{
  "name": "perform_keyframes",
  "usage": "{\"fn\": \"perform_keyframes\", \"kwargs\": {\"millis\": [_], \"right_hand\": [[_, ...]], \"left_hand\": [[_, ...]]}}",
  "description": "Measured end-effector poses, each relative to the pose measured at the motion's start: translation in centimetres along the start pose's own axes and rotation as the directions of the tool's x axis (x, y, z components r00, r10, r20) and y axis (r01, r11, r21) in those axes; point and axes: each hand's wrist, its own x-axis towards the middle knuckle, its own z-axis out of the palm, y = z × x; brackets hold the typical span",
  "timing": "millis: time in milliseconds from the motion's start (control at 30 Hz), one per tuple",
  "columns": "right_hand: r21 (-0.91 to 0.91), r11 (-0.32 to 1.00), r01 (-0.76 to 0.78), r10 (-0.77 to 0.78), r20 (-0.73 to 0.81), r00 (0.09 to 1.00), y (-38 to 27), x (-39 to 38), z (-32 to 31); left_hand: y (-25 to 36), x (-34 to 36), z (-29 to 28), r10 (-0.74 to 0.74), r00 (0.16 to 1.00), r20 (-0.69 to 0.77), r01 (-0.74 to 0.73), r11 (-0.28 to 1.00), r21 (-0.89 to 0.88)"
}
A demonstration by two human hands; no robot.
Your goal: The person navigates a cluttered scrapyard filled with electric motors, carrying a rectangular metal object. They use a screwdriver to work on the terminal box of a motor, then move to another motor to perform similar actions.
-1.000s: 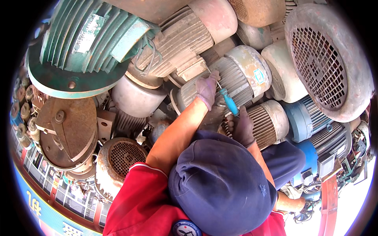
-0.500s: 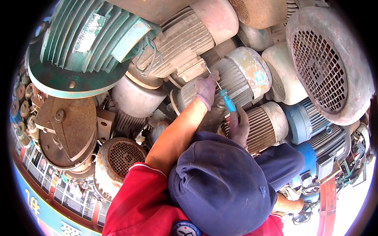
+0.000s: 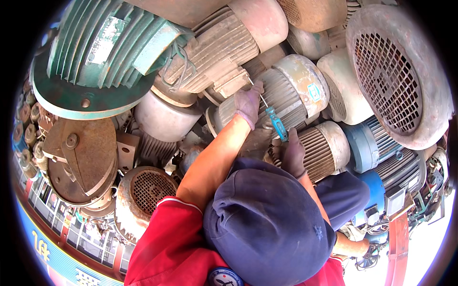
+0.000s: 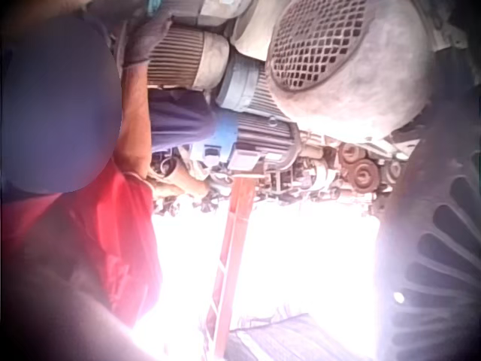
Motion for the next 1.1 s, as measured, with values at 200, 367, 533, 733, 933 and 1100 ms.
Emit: {"fn": "perform_keyframes", "kwargs": {"millis": [200,367,533,733,933,1100], "right_hand": [[-0.491,0.531,0.691,-0.765,0.074,0.64,5.1,3.4,-1.4],[-0.604,0.139,0.785,-0.928,0.198,0.316,5.0,3.6,-2.1],[-0.065,0.951,0.301,-0.304,-0.038,0.952,1.7,0.4,0.1],[0.199,0.964,-0.176,0.099,0.346,0.933,0.9,1.7,-2.3],[-0.398,0.556,0.73,-0.786,0.034,0.617,3.5,2.5,-1.0],[0.196,0.972,-0.131,0.064,0.315,0.947,0.0,1.2,-2.9]], "left_hand": [[1.0,-0.1,0.2,-0.015,1.0,-0.004,0.015,1.0,0.025],[1.3,-0.3,0.3,-0.051,0.999,-0.012,0.052,0.998,0.047],[4.1,-1.9,-0.6,-0.149,0.982,0.117,0.138,0.986,0.095],[5.0,-3.8,-2.4,-0.391,0.795,0.463,0.328,0.92,0.214],[3.9,-4.4,-1.1,-0.249,0.894,0.373,0.234,0.968,0.087],[2.5,-3.4,-0.6,-0.217,0.926,0.308,0.212,0.976,0.049]]}}
